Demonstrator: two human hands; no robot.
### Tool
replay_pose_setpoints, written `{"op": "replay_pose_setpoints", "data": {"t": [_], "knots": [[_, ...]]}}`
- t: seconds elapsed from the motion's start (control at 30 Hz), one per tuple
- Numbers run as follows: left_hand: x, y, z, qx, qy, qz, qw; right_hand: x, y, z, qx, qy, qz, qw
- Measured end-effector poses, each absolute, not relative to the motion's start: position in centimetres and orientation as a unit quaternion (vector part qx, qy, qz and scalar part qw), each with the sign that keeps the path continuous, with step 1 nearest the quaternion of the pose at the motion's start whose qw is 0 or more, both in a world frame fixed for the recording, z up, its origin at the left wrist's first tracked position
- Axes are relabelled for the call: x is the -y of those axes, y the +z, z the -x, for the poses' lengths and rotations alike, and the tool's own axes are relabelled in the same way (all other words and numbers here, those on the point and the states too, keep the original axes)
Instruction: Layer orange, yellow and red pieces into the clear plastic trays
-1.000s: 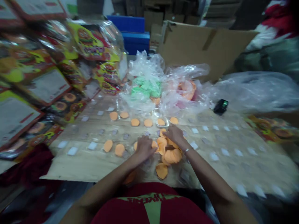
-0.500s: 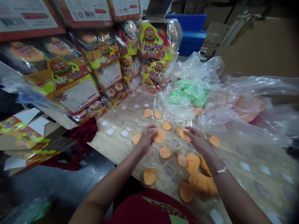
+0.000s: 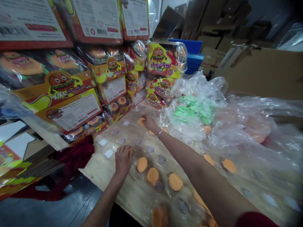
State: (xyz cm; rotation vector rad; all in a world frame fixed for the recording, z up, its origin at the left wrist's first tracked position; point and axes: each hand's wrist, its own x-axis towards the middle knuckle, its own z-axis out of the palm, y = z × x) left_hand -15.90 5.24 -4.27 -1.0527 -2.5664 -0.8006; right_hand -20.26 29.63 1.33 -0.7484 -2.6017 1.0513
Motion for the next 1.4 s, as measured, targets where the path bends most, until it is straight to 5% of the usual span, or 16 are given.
{"op": "replay_pose_setpoints", "data": {"t": [0.3, 0.53, 0.67, 0.8, 0.93, 1.1, 1.23, 1.4], "knots": [[-4.9, -6.2, 16.6, 0.845, -0.328, 0.362, 0.219, -30.1, 1.3, 23.3, 0.943, 0.265, 0.173, 0.101], [-5.4, -4.3, 16.6, 0.824, -0.351, 0.374, 0.240, -33.6, 6.3, 1.6, 0.946, 0.224, 0.083, 0.220], [-7.8, -1.2, 13.7, 0.814, -0.342, 0.439, 0.163, -35.7, 8.3, -16.9, 0.936, 0.157, 0.296, 0.105], [-11.8, 1.1, 7.3, 0.697, -0.286, 0.656, -0.054, -34.1, 7.7, -28.2, 0.902, 0.139, 0.407, -0.046], [-15.2, 3.2, -0.5, 0.651, -0.155, 0.736, -0.101, -30.8, 4.9, -28.7, 0.890, 0.222, 0.398, 0.022], [-17.5, 3.3, -6.3, 0.728, -0.069, 0.671, -0.124, -28.9, 2.2, -23.5, 0.917, 0.166, 0.357, 0.061], [-17.2, 1.7, -6.8, 0.697, -0.302, 0.593, -0.268, -28.7, 1.0, -22.4, 0.919, 0.206, 0.325, 0.085], [-16.5, 2.3, -1.5, 0.570, -0.618, 0.263, -0.472, -30.2, 0.4, -20.5, 0.792, 0.491, 0.304, 0.199]]}}
